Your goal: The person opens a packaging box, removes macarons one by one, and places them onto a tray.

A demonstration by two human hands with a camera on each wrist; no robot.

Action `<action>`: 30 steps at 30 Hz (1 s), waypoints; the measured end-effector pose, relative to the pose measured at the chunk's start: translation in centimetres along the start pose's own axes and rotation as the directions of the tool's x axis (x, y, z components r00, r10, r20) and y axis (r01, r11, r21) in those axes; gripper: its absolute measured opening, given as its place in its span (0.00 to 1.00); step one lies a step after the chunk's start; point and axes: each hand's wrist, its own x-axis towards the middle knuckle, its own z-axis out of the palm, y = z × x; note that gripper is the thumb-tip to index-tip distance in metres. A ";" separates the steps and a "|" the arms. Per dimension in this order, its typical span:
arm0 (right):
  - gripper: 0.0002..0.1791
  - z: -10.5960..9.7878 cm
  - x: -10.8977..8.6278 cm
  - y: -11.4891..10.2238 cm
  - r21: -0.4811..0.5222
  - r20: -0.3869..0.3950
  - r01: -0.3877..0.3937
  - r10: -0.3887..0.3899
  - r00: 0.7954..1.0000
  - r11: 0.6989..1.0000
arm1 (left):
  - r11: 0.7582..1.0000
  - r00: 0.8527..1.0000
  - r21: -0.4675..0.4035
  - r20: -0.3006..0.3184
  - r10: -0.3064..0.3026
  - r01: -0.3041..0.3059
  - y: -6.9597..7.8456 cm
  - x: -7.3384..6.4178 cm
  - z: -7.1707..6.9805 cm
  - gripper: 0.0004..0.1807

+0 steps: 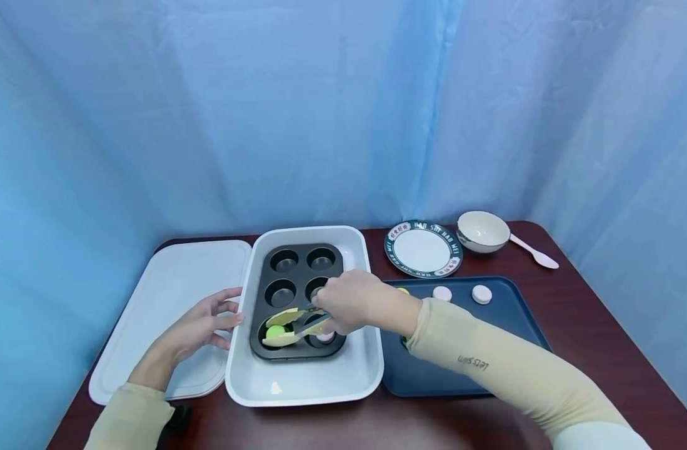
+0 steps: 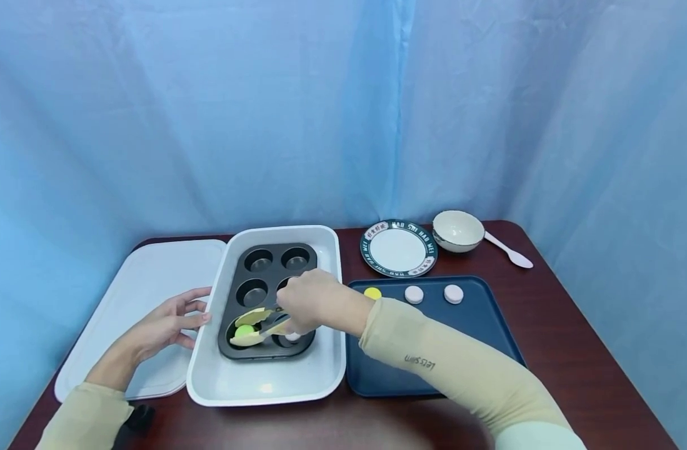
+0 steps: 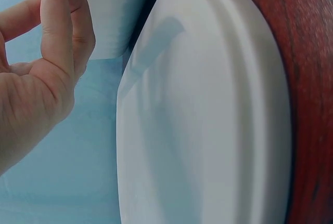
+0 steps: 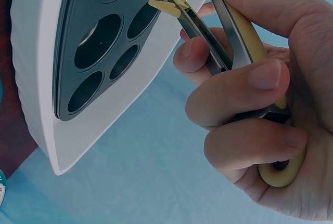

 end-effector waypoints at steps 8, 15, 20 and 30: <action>0.22 0.0 0.2 -0.1 0.001 0.000 0.016 -0.016 1.000 1.000 | 1.000 1.000 -0.002 -0.014 -0.003 0.003 -0.2 -0.1 -0.1 0.40; 0.25 0.8 0.0 0.5 -0.044 -0.006 0.051 -0.051 0.999 0.998 | 1.000 1.000 -0.024 -0.020 -0.015 0.015 -1.0 0.0 0.4 0.40; 0.24 1.4 -0.4 1.1 -0.060 -0.029 0.070 -0.072 0.997 0.996 | 1.000 1.000 -0.020 -0.022 -0.017 0.017 -1.1 0.2 0.6 0.40; 0.28 1.7 -0.8 1.6 -0.078 -0.100 0.097 -0.104 0.990 0.992 | 1.000 1.000 -0.009 -0.002 -0.007 0.007 -0.3 0.1 -0.1 0.40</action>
